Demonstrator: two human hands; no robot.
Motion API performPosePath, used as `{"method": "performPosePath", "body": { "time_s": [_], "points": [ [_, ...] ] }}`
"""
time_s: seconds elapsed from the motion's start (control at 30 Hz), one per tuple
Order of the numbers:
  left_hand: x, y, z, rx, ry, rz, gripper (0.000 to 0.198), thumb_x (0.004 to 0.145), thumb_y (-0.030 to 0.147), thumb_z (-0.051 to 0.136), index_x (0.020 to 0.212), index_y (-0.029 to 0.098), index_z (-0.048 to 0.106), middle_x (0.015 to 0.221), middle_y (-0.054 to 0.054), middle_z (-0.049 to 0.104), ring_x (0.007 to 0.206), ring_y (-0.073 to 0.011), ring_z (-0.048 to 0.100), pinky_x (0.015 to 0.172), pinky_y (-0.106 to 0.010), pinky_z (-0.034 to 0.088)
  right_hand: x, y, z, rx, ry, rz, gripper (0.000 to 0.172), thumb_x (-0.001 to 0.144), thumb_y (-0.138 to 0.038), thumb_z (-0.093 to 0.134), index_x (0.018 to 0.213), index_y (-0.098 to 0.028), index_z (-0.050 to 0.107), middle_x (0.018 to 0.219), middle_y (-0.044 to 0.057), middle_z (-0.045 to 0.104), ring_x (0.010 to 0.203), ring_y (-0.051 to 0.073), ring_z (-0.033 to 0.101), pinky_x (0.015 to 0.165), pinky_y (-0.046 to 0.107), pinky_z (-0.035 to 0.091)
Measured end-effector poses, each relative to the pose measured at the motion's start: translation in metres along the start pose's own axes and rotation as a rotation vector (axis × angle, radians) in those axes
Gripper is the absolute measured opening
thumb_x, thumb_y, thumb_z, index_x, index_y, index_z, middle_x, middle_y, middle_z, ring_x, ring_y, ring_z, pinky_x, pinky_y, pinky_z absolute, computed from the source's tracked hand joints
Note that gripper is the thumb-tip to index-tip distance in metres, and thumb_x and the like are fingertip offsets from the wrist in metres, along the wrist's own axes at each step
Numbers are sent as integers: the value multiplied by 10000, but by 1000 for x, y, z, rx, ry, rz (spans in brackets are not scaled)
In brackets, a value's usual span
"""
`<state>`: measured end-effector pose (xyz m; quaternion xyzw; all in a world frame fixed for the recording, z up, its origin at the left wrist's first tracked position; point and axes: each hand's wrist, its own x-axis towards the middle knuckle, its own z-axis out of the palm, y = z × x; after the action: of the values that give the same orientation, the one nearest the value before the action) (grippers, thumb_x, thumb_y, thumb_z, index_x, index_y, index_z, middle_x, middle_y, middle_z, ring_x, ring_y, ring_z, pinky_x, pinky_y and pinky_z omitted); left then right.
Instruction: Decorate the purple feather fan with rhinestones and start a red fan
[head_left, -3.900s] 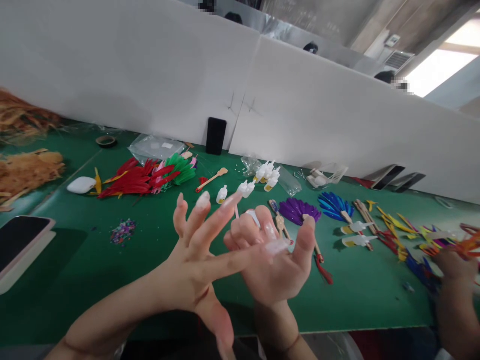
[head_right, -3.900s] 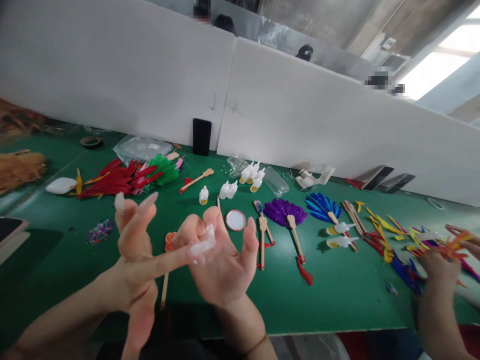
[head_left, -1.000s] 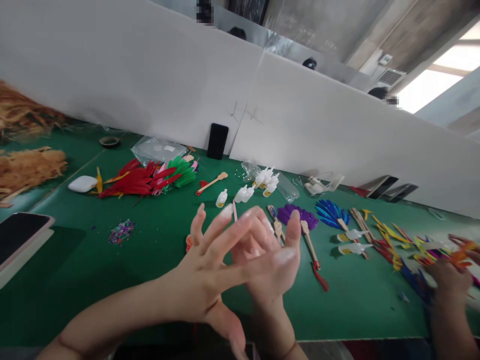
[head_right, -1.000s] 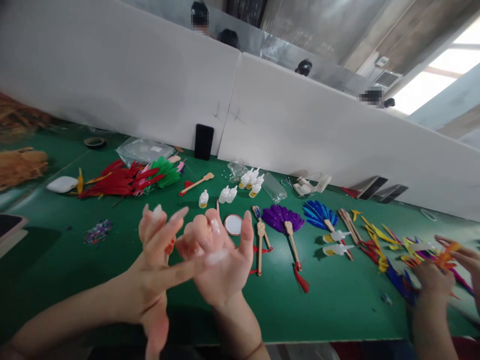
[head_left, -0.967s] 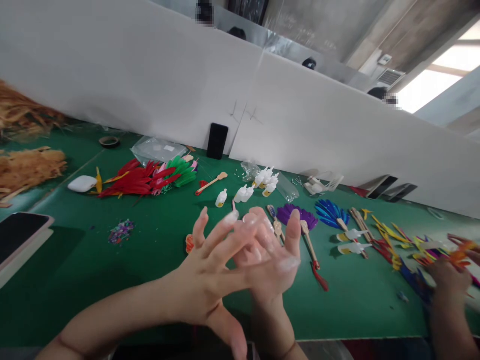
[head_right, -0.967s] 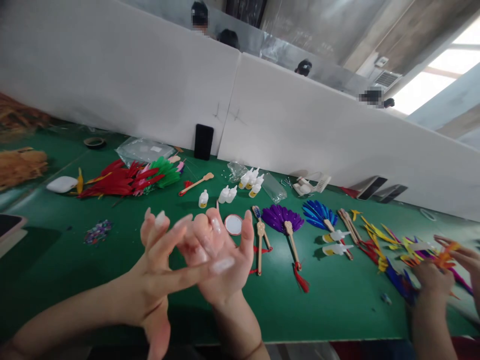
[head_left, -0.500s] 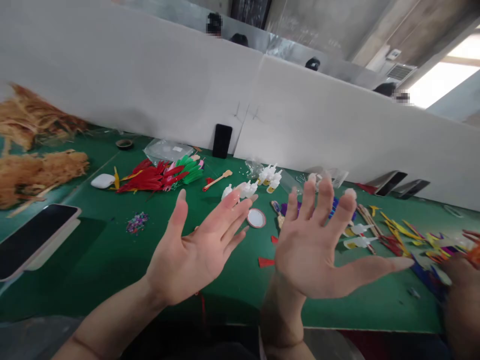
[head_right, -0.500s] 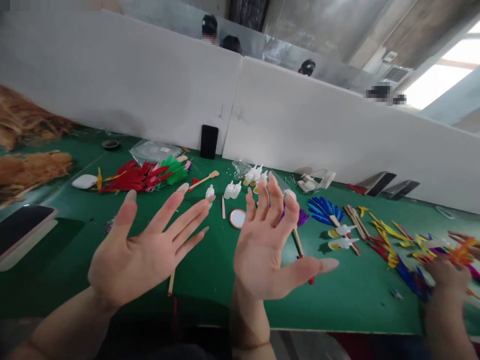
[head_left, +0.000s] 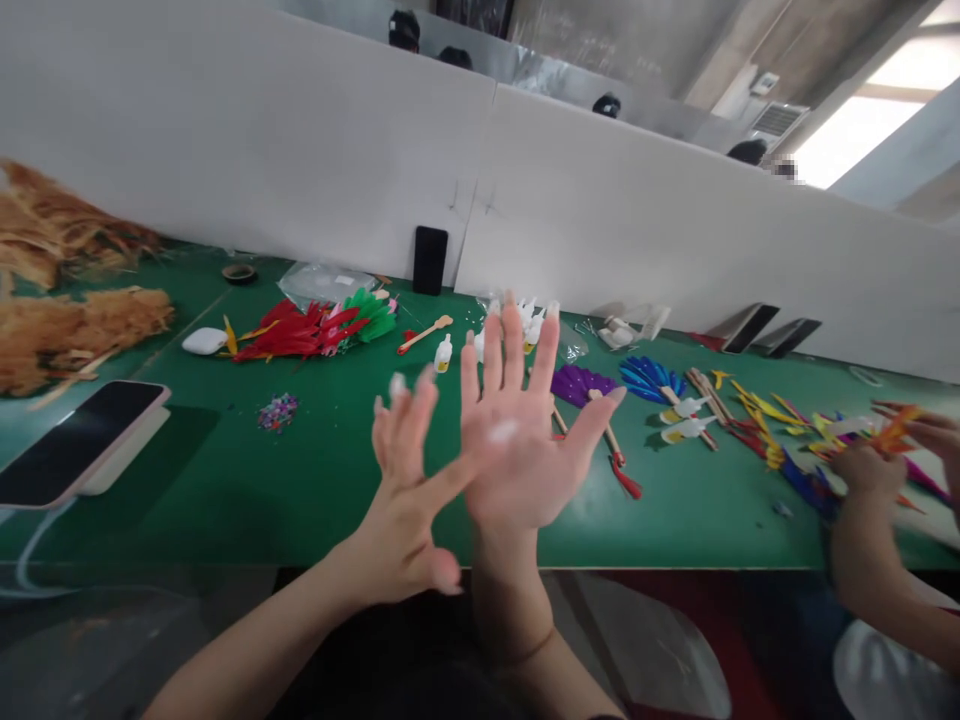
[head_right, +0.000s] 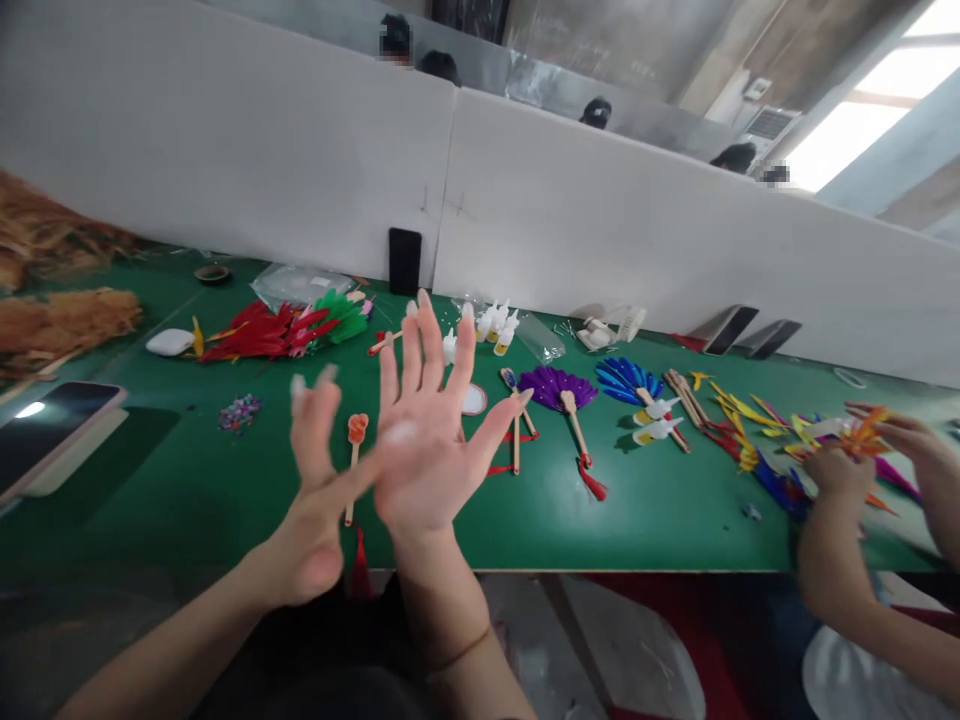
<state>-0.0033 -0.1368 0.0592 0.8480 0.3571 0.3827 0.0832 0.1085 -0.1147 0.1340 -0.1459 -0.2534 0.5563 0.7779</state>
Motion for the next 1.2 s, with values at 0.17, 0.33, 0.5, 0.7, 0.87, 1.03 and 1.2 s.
{"method": "performPosePath", "body": {
  "time_s": [0.17,0.33,0.5,0.7,0.87,1.03,1.2],
  "points": [
    [-7,18,-2,-109,219,-44,769,845,728,10,1457,361,298,1596,86,-32,1427,-413,-46,1145,-601,15,-19,2,-4,24,3,37,573,852,-667,293,1258,-333,521,1396,32,503,1352,210,410,1102,550,279],
    [-28,24,1,-98,12,-42,804,806,779,113,1414,345,409,1603,10,2,1439,-408,-18,1136,-611,8,-37,5,-10,51,57,110,614,862,-644,249,1319,-308,485,1421,34,486,1393,210,343,1136,558,175],
    [-50,22,12,-119,112,-100,879,748,819,38,1456,375,311,1587,8,131,1453,-355,20,1156,-554,33,-51,9,-22,34,91,164,663,856,-665,208,1345,-301,468,1436,36,477,1397,209,336,1140,554,162],
    [-63,32,30,-126,-55,-104,779,819,759,141,1413,336,415,1598,-26,46,1443,-386,37,1135,-588,-18,-59,16,-42,10,122,184,693,846,-685,168,1350,-313,462,1425,30,492,1383,196,364,1135,551,190],
    [-82,33,38,-131,-81,-150,757,830,744,130,1436,353,360,1602,-18,-4,1445,-379,38,1133,-589,13,-60,22,-62,20,116,232,759,828,-722,156,1367,-272,443,1444,49,472,1367,184,389,1148,513,185],
    [-79,22,41,-31,-78,-146,694,880,680,108,1462,353,300,1591,5,-136,1448,-372,-37,1126,-576,-60,-69,39,-69,73,171,225,720,848,-705,197,1397,-283,393,1443,48,473,1347,164,417,1156,477,180],
    [-77,25,44,-46,-119,-126,741,869,693,99,1491,312,227,1592,-30,-129,1450,-357,-53,1134,-556,-64,-76,45,-76,131,178,279,655,853,-670,255,1364,-299,428,1419,35,500,1323,166,449,1148,482,190]
  ]
}}
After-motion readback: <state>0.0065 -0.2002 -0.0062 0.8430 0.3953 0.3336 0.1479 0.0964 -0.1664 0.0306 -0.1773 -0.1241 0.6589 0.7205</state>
